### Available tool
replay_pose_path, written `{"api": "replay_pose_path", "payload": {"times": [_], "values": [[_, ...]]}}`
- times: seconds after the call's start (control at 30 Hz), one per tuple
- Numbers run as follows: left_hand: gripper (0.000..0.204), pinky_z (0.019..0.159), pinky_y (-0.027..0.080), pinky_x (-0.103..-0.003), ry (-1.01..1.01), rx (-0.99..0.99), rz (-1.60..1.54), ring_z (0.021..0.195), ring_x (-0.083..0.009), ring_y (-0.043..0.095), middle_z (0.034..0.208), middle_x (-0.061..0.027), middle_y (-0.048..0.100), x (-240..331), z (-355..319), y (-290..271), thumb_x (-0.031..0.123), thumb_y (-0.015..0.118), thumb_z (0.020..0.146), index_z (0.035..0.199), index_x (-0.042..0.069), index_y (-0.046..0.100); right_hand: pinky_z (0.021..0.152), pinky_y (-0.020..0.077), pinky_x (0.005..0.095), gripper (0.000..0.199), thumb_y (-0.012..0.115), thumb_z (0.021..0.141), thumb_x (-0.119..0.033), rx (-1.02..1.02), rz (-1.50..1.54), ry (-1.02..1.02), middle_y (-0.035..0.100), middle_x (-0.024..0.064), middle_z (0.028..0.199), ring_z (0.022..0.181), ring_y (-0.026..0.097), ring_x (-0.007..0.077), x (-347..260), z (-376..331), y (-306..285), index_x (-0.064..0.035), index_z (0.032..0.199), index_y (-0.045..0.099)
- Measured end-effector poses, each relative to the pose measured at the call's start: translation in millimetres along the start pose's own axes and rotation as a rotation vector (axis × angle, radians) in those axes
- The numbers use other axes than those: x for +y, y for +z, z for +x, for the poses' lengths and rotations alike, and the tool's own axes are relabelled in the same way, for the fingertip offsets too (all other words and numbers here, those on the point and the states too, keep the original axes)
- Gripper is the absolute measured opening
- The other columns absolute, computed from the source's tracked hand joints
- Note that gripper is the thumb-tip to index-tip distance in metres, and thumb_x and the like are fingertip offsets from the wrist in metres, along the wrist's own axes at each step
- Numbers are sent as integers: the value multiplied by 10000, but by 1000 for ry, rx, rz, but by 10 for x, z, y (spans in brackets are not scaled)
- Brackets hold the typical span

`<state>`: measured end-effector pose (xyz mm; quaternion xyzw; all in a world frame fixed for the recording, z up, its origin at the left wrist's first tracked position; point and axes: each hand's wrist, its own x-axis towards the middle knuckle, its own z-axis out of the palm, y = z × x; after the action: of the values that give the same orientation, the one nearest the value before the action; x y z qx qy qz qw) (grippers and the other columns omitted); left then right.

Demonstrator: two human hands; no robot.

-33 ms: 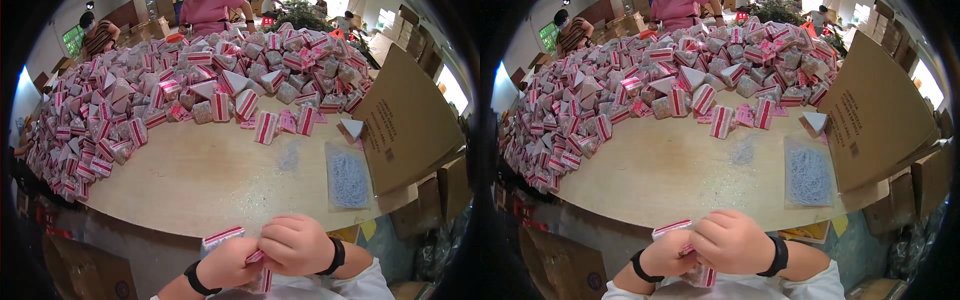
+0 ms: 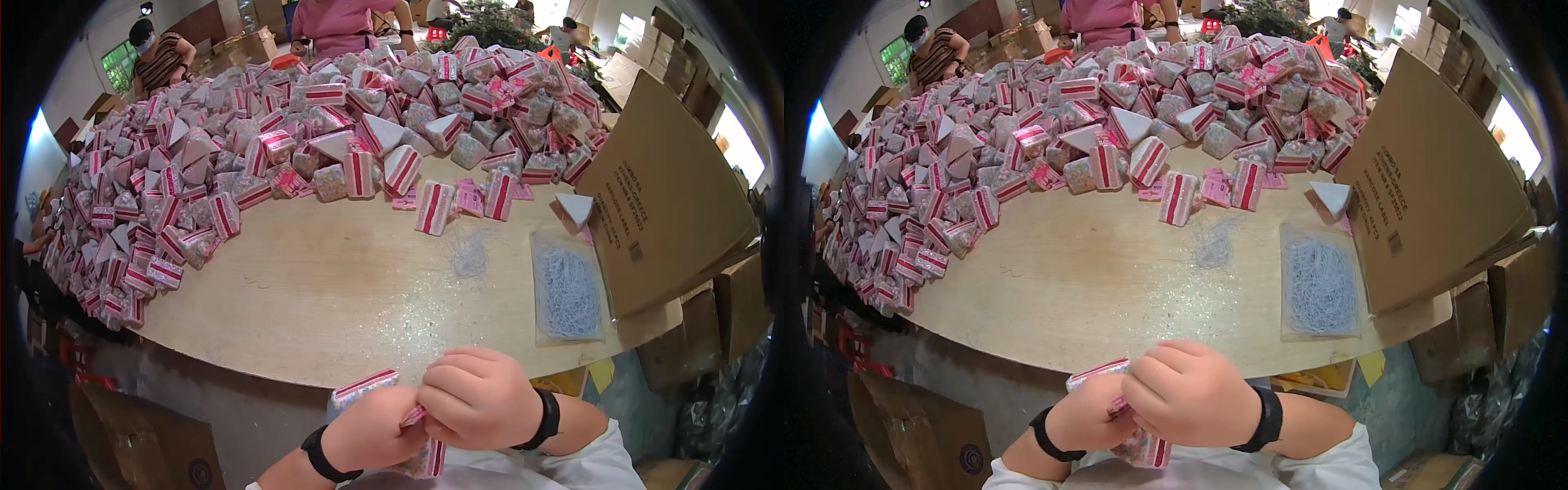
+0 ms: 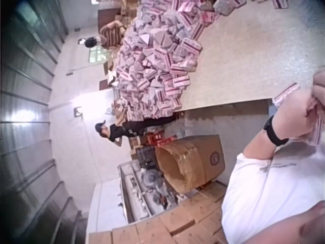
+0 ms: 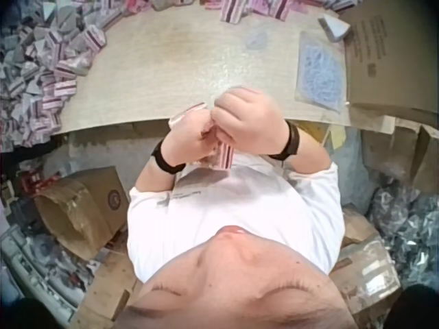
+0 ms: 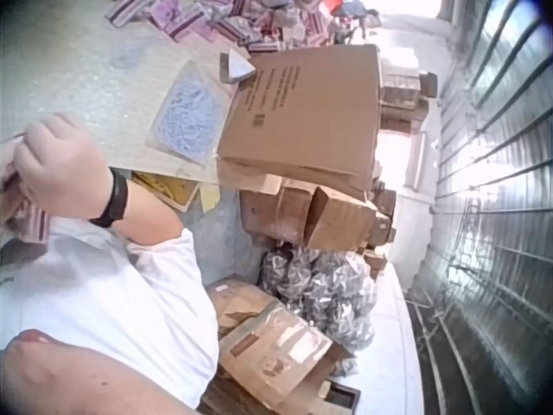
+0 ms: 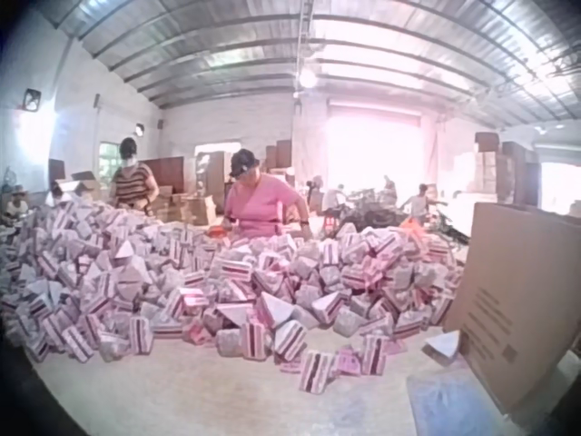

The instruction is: The person is seen packing small triangular items into a plastic bag.

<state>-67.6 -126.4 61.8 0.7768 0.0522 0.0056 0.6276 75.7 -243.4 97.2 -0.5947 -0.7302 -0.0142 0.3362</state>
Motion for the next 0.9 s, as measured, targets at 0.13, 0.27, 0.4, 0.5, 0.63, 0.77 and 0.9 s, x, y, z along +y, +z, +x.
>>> {"api": "replay_pose_path", "payload": {"times": [0.13,0.27,0.4,0.5,0.63,0.77,0.9], "values": [[129,623,452,-345,-22,78,17,723,-295,568,805,-146,593,115,12,-2,35,594,765,880,9,543,576,515,299,285,663,601,-143,2,-131,15,572,53,781,641,600,194,6,2,78,-31,848,573],[154,638,461,-312,-79,138,-71,741,-233,585,837,-127,599,158,13,14,30,583,782,925,-4,537,524,491,290,288,663,629,-136,56,-121,78,579,48,774,604,594,187,-31,1,184,-24,884,589],[165,668,466,-258,-75,264,-61,769,-128,574,851,-69,612,41,-74,65,-23,506,836,993,-9,552,542,491,298,267,647,703,-133,-6,0,112,597,69,811,647,608,211,-43,83,158,-24,943,601],[123,697,464,-248,-152,343,-243,767,-123,573,854,-61,612,-30,-176,35,24,488,877,967,-25,555,635,507,336,266,632,762,-159,-267,337,111,614,112,880,764,621,257,201,257,90,-22,987,602],[158,743,465,-239,-69,356,-149,797,-130,594,838,-76,627,6,-339,-45,62,438,932,957,-37,558,796,485,404,353,640,808,-287,-289,561,432,625,181,989,898,607,330,886,645,-58,-3,1015,604],[128,592,419,-192,-32,439,-174,659,-59,517,749,-12,590,2,-424,36,111,493,942,923,16,576,877,455,422,396,671,769,-289,133,-224,752,562,208,1074,1033,539,354,1882,905,149,-23,1046,576],[149,634,428,-192,-76,489,-219,679,-62,528,755,-3,593,83,-554,1,43,461,934,861,9,586,866,456,448,399,663,735,-243,-115,-361,704,530,217,1052,995,512,421,1824,989,489,-39,1062,559]]}}
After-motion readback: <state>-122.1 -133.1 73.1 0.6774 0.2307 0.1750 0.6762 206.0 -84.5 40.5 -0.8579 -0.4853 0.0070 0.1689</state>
